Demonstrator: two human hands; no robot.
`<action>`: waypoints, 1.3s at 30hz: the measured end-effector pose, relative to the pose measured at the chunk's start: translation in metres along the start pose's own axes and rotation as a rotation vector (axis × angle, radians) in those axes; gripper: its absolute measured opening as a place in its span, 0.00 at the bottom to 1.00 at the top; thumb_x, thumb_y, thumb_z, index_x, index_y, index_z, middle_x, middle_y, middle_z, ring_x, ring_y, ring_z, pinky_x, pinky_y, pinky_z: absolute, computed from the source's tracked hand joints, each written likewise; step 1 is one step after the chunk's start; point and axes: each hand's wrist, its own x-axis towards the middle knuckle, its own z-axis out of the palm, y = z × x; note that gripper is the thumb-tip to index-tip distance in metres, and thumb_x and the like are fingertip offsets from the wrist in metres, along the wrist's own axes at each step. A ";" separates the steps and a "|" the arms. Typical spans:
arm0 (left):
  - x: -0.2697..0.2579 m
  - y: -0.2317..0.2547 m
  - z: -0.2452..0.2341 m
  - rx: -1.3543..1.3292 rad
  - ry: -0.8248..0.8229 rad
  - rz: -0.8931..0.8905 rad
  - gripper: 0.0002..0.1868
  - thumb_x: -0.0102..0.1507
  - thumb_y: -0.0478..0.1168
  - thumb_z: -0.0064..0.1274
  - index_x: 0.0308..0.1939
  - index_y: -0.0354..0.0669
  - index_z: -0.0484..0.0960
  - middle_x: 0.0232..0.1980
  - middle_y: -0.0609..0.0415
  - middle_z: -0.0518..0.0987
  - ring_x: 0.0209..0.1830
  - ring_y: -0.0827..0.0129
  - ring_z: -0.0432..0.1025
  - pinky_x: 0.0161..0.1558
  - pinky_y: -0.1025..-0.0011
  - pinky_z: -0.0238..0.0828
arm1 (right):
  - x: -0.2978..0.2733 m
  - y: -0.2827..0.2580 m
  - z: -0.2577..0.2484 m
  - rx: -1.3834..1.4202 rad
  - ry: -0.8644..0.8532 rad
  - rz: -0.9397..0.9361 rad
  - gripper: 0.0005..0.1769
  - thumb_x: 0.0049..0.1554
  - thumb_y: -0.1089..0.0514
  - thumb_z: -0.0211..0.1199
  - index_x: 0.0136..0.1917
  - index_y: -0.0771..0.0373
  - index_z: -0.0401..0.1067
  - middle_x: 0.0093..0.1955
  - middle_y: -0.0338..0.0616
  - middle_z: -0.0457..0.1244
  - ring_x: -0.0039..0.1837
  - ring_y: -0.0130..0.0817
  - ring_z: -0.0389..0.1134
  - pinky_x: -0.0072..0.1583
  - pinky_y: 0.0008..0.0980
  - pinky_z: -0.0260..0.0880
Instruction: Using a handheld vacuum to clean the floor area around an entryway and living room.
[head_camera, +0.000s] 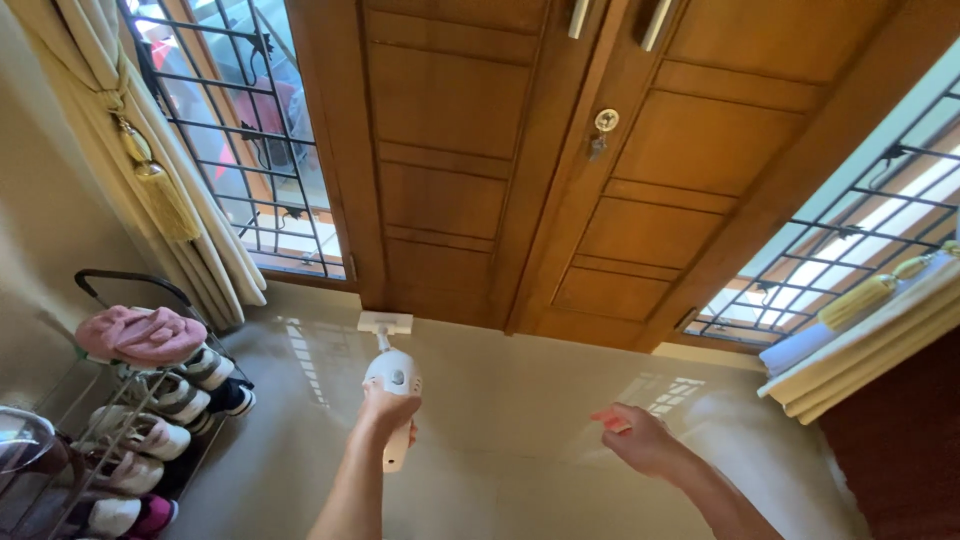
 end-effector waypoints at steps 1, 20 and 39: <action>-0.002 -0.001 0.003 -0.008 -0.007 0.002 0.43 0.59 0.34 0.54 0.73 0.45 0.47 0.36 0.42 0.79 0.25 0.62 0.74 0.26 0.63 0.76 | -0.005 0.003 -0.002 0.001 0.003 0.001 0.24 0.54 0.55 0.62 0.65 0.51 0.76 0.61 0.44 0.70 0.62 0.34 0.73 0.62 0.36 0.73; -0.177 -0.168 0.075 -0.180 -0.015 -0.103 0.23 0.58 0.36 0.56 0.57 0.34 0.75 0.27 0.49 0.75 0.22 0.65 0.70 0.26 0.66 0.73 | -0.117 0.084 -0.049 -0.292 -0.167 -0.129 0.25 0.57 0.47 0.60 0.69 0.45 0.71 0.69 0.39 0.65 0.68 0.34 0.69 0.64 0.38 0.73; -0.222 -0.144 0.056 -0.019 -0.064 -0.150 0.29 0.55 0.36 0.57 0.62 0.50 0.73 0.30 0.48 0.75 0.26 0.62 0.70 0.32 0.61 0.72 | -0.114 0.131 -0.074 -0.237 -0.190 -0.142 0.25 0.58 0.48 0.60 0.69 0.49 0.71 0.68 0.42 0.66 0.70 0.33 0.66 0.67 0.39 0.69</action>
